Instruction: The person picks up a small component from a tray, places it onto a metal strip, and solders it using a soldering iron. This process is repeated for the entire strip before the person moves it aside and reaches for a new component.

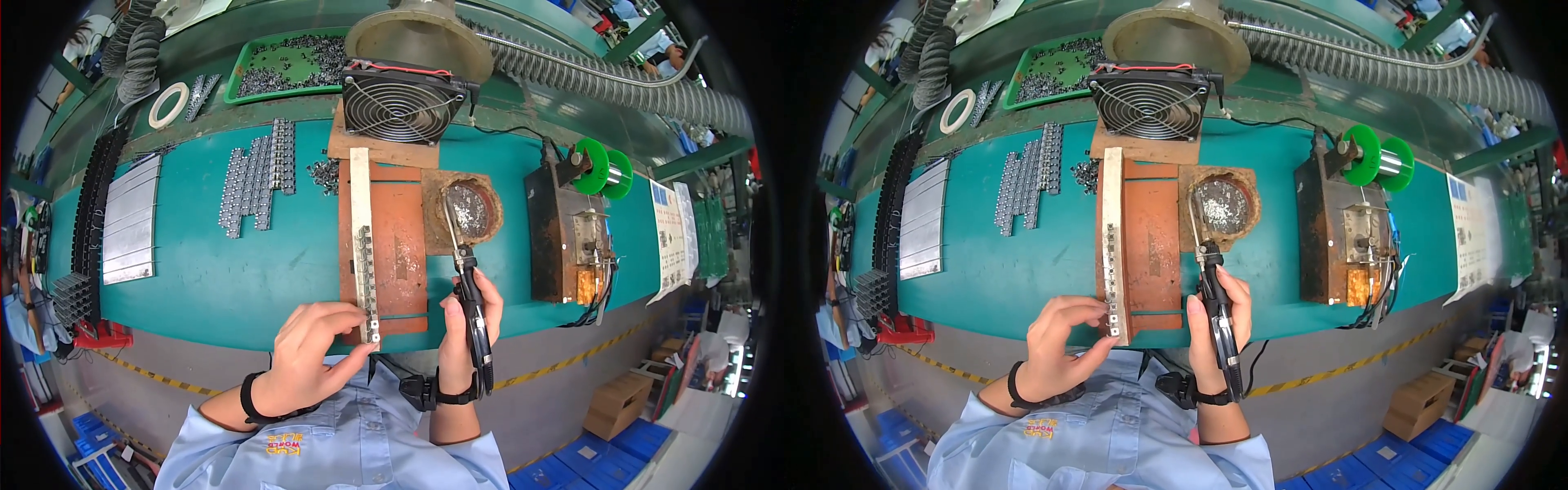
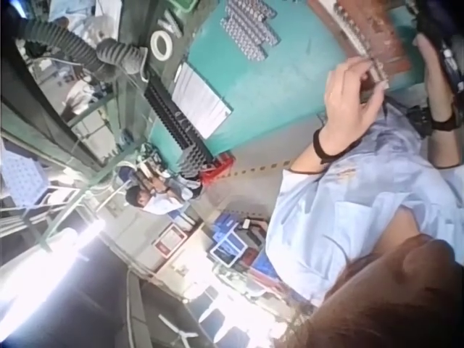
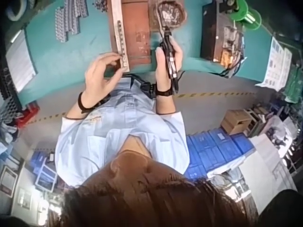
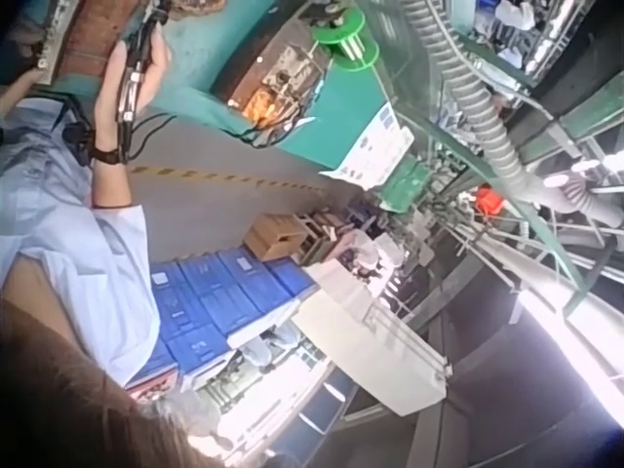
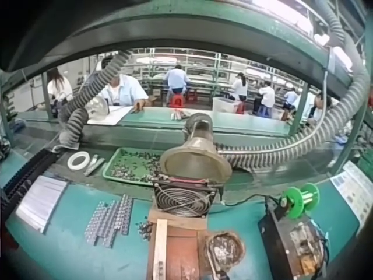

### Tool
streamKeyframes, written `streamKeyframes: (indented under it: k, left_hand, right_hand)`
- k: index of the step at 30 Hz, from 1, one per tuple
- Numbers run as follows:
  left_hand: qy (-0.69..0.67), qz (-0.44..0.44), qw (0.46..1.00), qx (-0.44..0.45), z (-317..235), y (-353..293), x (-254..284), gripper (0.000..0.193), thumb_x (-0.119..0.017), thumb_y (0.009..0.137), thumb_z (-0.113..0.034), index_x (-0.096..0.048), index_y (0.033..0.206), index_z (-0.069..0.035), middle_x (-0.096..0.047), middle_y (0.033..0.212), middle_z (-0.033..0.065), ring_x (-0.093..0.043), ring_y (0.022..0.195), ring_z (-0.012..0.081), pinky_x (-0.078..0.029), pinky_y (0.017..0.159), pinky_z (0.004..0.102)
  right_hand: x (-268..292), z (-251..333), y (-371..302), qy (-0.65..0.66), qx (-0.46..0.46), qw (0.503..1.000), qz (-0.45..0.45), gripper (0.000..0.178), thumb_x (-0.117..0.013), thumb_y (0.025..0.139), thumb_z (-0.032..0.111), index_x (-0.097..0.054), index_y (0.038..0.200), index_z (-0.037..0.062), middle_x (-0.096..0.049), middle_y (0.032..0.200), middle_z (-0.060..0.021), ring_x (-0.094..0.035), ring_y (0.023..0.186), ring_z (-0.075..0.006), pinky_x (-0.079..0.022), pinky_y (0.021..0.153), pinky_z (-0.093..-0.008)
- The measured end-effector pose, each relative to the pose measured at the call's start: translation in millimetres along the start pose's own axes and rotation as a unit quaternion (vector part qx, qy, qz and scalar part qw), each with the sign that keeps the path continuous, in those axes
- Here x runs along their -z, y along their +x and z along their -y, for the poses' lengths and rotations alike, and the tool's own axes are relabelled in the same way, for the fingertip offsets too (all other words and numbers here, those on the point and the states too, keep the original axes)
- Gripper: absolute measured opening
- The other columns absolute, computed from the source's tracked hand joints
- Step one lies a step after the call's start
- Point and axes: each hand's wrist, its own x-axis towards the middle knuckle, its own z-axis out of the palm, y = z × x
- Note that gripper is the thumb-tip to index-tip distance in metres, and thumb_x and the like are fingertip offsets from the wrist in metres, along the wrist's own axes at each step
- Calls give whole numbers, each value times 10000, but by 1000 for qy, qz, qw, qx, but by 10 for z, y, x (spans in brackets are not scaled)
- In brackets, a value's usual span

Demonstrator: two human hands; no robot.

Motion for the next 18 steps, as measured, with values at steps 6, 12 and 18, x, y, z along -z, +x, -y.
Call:
streamKeyframes:
  k: [6,12,18]
  left_hand:
    - [-29,-63,997,22,-88,207,138,315,-724,626,-54,-538,879,-29,-597,830,76,-553,634,162,-424,597,272]
    - [-49,-73,995,36,-117,326,186,320,-717,641,-66,-523,892,-19,-587,800,81,-553,646,158,-428,601,263]
    - [-41,-45,998,34,-121,369,223,308,-688,673,-50,-499,909,5,-582,837,111,-565,676,153,-445,618,252]
  right_hand:
    - [26,-20,-11,-4,20,1000,7,415,-548,781,71,-414,1167,-3,-519,1006,-130,-507,749,-119,-427,719,-244]
    - [41,6,-39,-11,14,1000,9,401,-547,777,46,-429,1158,5,-521,1000,-115,-508,749,-119,-427,717,-242]
    - [23,10,-23,-20,21,1000,10,390,-550,775,39,-440,1148,4,-527,981,-106,-510,748,-117,-429,715,-241]
